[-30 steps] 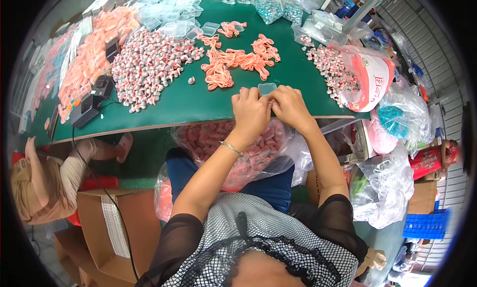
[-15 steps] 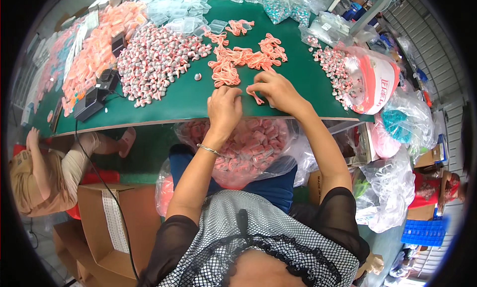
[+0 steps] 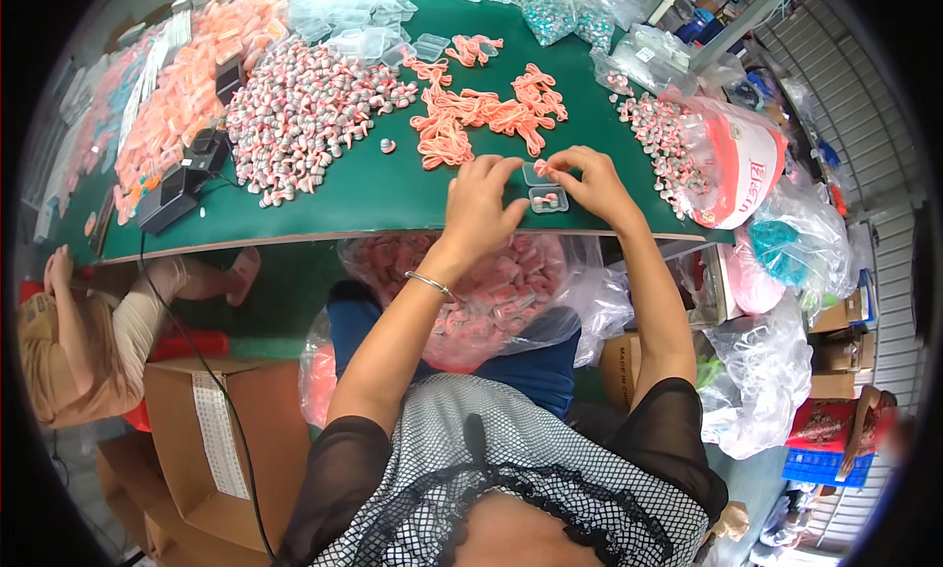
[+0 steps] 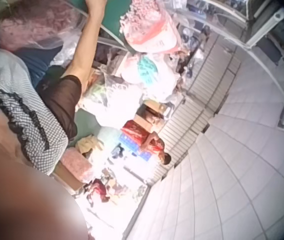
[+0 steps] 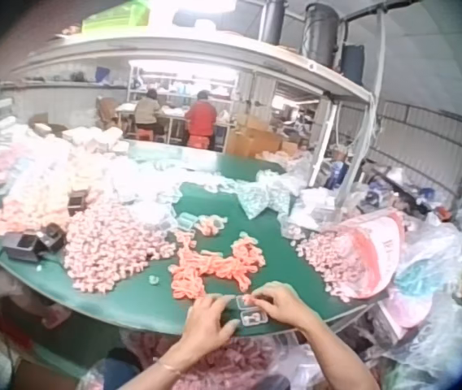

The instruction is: The recorder is packaging small pink elastic or plastic components into small clear plastic containers at a industrial workbench.

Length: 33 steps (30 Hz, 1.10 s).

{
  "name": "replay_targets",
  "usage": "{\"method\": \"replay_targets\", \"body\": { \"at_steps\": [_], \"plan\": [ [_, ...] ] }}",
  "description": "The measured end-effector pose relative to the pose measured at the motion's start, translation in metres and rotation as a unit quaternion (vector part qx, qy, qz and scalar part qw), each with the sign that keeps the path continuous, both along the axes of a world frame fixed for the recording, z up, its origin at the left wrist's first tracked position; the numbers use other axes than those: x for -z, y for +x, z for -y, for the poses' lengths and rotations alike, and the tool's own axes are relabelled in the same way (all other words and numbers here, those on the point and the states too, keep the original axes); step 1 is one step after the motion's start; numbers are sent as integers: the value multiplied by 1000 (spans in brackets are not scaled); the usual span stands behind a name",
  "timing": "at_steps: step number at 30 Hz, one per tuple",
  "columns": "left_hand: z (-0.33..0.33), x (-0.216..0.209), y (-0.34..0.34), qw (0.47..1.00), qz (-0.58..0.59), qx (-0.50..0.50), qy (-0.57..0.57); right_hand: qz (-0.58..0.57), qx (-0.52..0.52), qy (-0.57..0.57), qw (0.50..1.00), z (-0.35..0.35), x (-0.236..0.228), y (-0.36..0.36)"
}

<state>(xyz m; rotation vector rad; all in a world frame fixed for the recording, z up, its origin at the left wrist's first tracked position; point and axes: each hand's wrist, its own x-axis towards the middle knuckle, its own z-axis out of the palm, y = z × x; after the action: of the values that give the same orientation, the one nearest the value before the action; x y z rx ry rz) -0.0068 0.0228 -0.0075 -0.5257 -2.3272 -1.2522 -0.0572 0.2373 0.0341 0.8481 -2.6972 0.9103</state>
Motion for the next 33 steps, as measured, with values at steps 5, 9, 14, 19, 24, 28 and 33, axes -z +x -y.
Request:
{"method": "replay_targets", "body": {
  "at_steps": [5, 9, 14, 19, 24, 28, 33],
  "plan": [
    [-20, -4, -3, 998, -2, 45, -37, -19, 5, -1, 1000, 1, 0, 17],
    [-25, 5, -9, 995, -1, 60, -79, -76, -33, 57, 995, -5, 7, 18],
    [-27, 8, -8, 992, -32, 58, -107, -86, -6, 1, 996, -12, 19, 26],
    [-26, 7, -8, 991, -42, 64, -108, -108, -7, -9, 994, -16, 23, 32],
    [-28, 10, -11, 986, -83, 68, -124, -96, 6, -31, 995, -17, 25, 33],
    [-27, 7, -13, 983, -83, 77, -144, -98, 11, -17, 995, -18, 25, 32],
    [-26, 8, -12, 982, -71, 86, -149, -94, 1, -16, 995, -22, 24, 32]
  ]
}}
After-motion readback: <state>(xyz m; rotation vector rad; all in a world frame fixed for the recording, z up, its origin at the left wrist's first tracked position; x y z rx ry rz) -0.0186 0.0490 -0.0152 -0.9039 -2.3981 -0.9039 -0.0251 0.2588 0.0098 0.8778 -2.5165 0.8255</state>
